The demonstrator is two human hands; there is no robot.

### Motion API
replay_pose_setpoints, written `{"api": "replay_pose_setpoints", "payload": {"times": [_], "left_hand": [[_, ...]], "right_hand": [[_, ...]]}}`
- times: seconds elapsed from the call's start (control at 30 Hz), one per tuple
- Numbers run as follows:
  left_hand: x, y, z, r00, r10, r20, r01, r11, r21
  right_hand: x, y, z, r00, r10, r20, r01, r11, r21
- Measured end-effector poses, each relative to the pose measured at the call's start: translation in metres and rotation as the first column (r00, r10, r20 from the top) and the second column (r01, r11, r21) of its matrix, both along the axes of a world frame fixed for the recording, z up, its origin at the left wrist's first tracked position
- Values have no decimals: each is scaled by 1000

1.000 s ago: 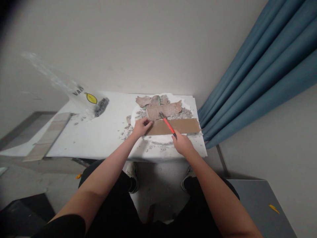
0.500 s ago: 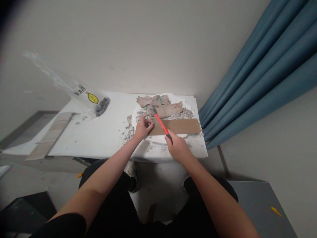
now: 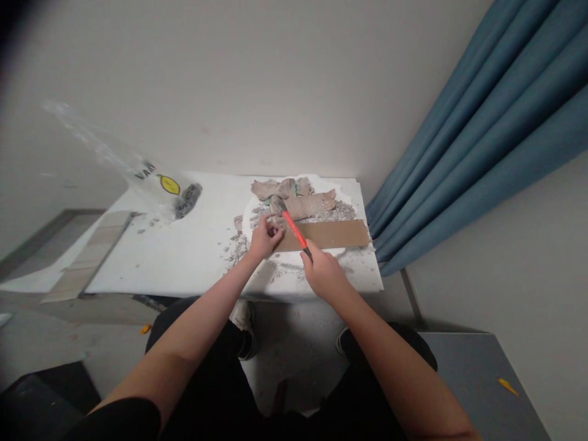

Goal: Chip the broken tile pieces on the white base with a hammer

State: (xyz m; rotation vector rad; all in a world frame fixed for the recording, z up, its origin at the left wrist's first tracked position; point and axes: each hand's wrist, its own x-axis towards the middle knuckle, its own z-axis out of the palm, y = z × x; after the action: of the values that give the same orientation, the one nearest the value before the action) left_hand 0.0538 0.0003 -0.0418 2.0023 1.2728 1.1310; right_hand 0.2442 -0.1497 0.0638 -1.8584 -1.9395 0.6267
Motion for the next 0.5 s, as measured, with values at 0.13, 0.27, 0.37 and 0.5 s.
{"api": "replay_pose_setpoints", "payload": {"times": [0.13,0.27,0.37,0.5], "left_hand": [[0,1,-1,1000,10,-8,-10,1000,0],[0,2,-2,1000,6,-8,-6,1000,-3],[0,2,-2,1000,11,-11,-11,1000,-5],[0,1,-3,1000,1,24,-1,1000,0]], "right_hand": [[-3,-1,1,999,16,36,-14,998,-67],[-6,-1,2,999,8,52,-5,999,-54],[-7,-2,3,998,6,55,-2,997,-77],[-9,-4,5,998,4,55,-1,998,-56]]}}
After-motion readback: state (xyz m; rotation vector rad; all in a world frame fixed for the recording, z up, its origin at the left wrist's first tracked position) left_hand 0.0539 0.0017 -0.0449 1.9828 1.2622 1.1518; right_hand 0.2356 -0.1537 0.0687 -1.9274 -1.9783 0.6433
